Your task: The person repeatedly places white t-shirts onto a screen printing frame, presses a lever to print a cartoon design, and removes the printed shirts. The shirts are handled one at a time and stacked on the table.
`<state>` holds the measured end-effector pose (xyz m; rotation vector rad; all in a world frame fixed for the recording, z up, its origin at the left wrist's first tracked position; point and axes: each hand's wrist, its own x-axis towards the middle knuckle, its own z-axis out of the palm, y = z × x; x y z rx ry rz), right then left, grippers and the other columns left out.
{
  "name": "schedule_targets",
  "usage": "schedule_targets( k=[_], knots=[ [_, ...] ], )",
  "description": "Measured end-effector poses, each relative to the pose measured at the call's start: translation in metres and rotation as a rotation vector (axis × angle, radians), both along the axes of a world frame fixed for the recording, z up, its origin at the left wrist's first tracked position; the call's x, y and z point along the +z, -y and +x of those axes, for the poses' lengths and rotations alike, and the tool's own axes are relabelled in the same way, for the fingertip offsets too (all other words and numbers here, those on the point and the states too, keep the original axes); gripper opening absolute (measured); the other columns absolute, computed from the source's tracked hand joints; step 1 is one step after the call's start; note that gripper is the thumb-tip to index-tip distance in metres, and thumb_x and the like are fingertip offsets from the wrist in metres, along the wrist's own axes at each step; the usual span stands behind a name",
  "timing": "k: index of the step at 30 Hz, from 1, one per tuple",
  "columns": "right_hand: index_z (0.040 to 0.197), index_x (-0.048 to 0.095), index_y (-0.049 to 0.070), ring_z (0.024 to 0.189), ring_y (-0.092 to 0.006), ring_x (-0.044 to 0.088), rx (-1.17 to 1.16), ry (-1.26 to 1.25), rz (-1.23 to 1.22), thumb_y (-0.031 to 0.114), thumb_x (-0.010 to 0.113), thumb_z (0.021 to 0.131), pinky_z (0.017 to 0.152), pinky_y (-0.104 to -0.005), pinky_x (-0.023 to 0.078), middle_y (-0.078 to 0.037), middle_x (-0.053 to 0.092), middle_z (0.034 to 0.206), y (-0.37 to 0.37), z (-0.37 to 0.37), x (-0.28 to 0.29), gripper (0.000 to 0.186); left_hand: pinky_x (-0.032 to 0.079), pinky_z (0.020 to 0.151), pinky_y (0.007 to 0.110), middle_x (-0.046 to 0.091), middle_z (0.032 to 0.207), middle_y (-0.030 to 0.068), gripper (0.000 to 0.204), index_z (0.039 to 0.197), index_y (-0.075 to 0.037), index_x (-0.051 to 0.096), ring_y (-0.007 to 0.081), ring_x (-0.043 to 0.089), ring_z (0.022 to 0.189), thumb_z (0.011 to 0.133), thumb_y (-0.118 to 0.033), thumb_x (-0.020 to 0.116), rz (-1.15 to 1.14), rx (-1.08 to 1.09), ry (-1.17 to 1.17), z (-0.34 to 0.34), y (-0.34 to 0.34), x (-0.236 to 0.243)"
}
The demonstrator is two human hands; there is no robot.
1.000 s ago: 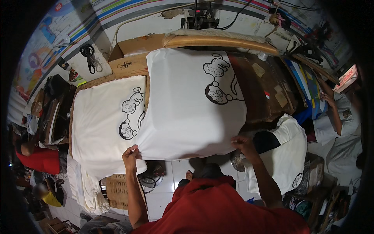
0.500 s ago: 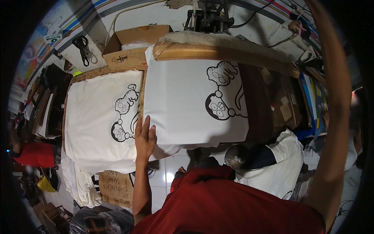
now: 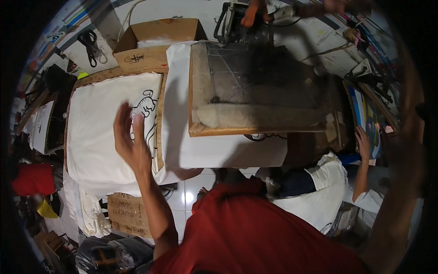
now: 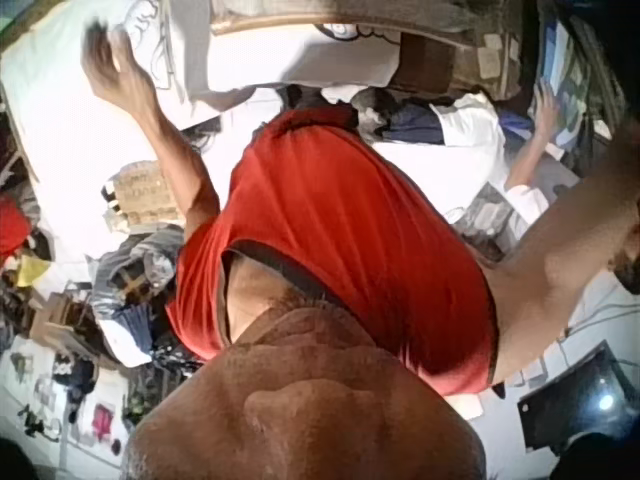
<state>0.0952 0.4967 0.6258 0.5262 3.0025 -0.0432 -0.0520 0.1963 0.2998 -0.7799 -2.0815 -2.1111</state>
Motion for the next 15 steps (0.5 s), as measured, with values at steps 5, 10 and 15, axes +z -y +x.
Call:
schedule_targets(
  k=[5,10,15],
  knots=[
    [0.108,0.062,0.003,0.085,-0.0191,0.066,0.094,0.165,-1.086,0.021,0.069,0.08,0.076,-0.0295,0.053,-0.008,0.067,0.098,0.037,0.042,-0.172,0.034,0.051,0.08,0.034,0.067,0.101,0.0129,0.028,0.105,0.0,0.063,0.0235,0.064,0.094,0.081,-0.013,0.07,0.256,-0.492,-0.306,0.055,-0.119,0.081],
    [0.106,0.062,0.004,0.086,-0.0203,0.065,0.05,-0.052,-0.826,0.021,0.071,0.077,0.077,-0.0301,0.053,-0.008,0.067,0.099,0.024,0.085,-0.26,0.035,0.047,0.086,0.042,0.062,0.109,0.0183,0.06,0.111,0.0,0.061,0.033,0.06,0.1,0.076,-0.049,0.068,-0.303,-0.925,-0.496,0.108,-0.162,0.085],
    [0.104,0.062,0.004,0.088,-0.0215,0.064,0.068,-0.131,-0.74,0.021,0.072,0.074,0.077,-0.0307,0.052,-0.009,0.066,0.099,0.034,0.084,-0.268,0.036,0.046,0.089,0.043,0.059,0.116,0.0174,0.06,0.112,0.0,0.06,0.0325,0.057,0.109,0.076,-0.048,0.068,-0.078,-0.76,-0.512,0.102,-0.164,0.041]
  ],
)
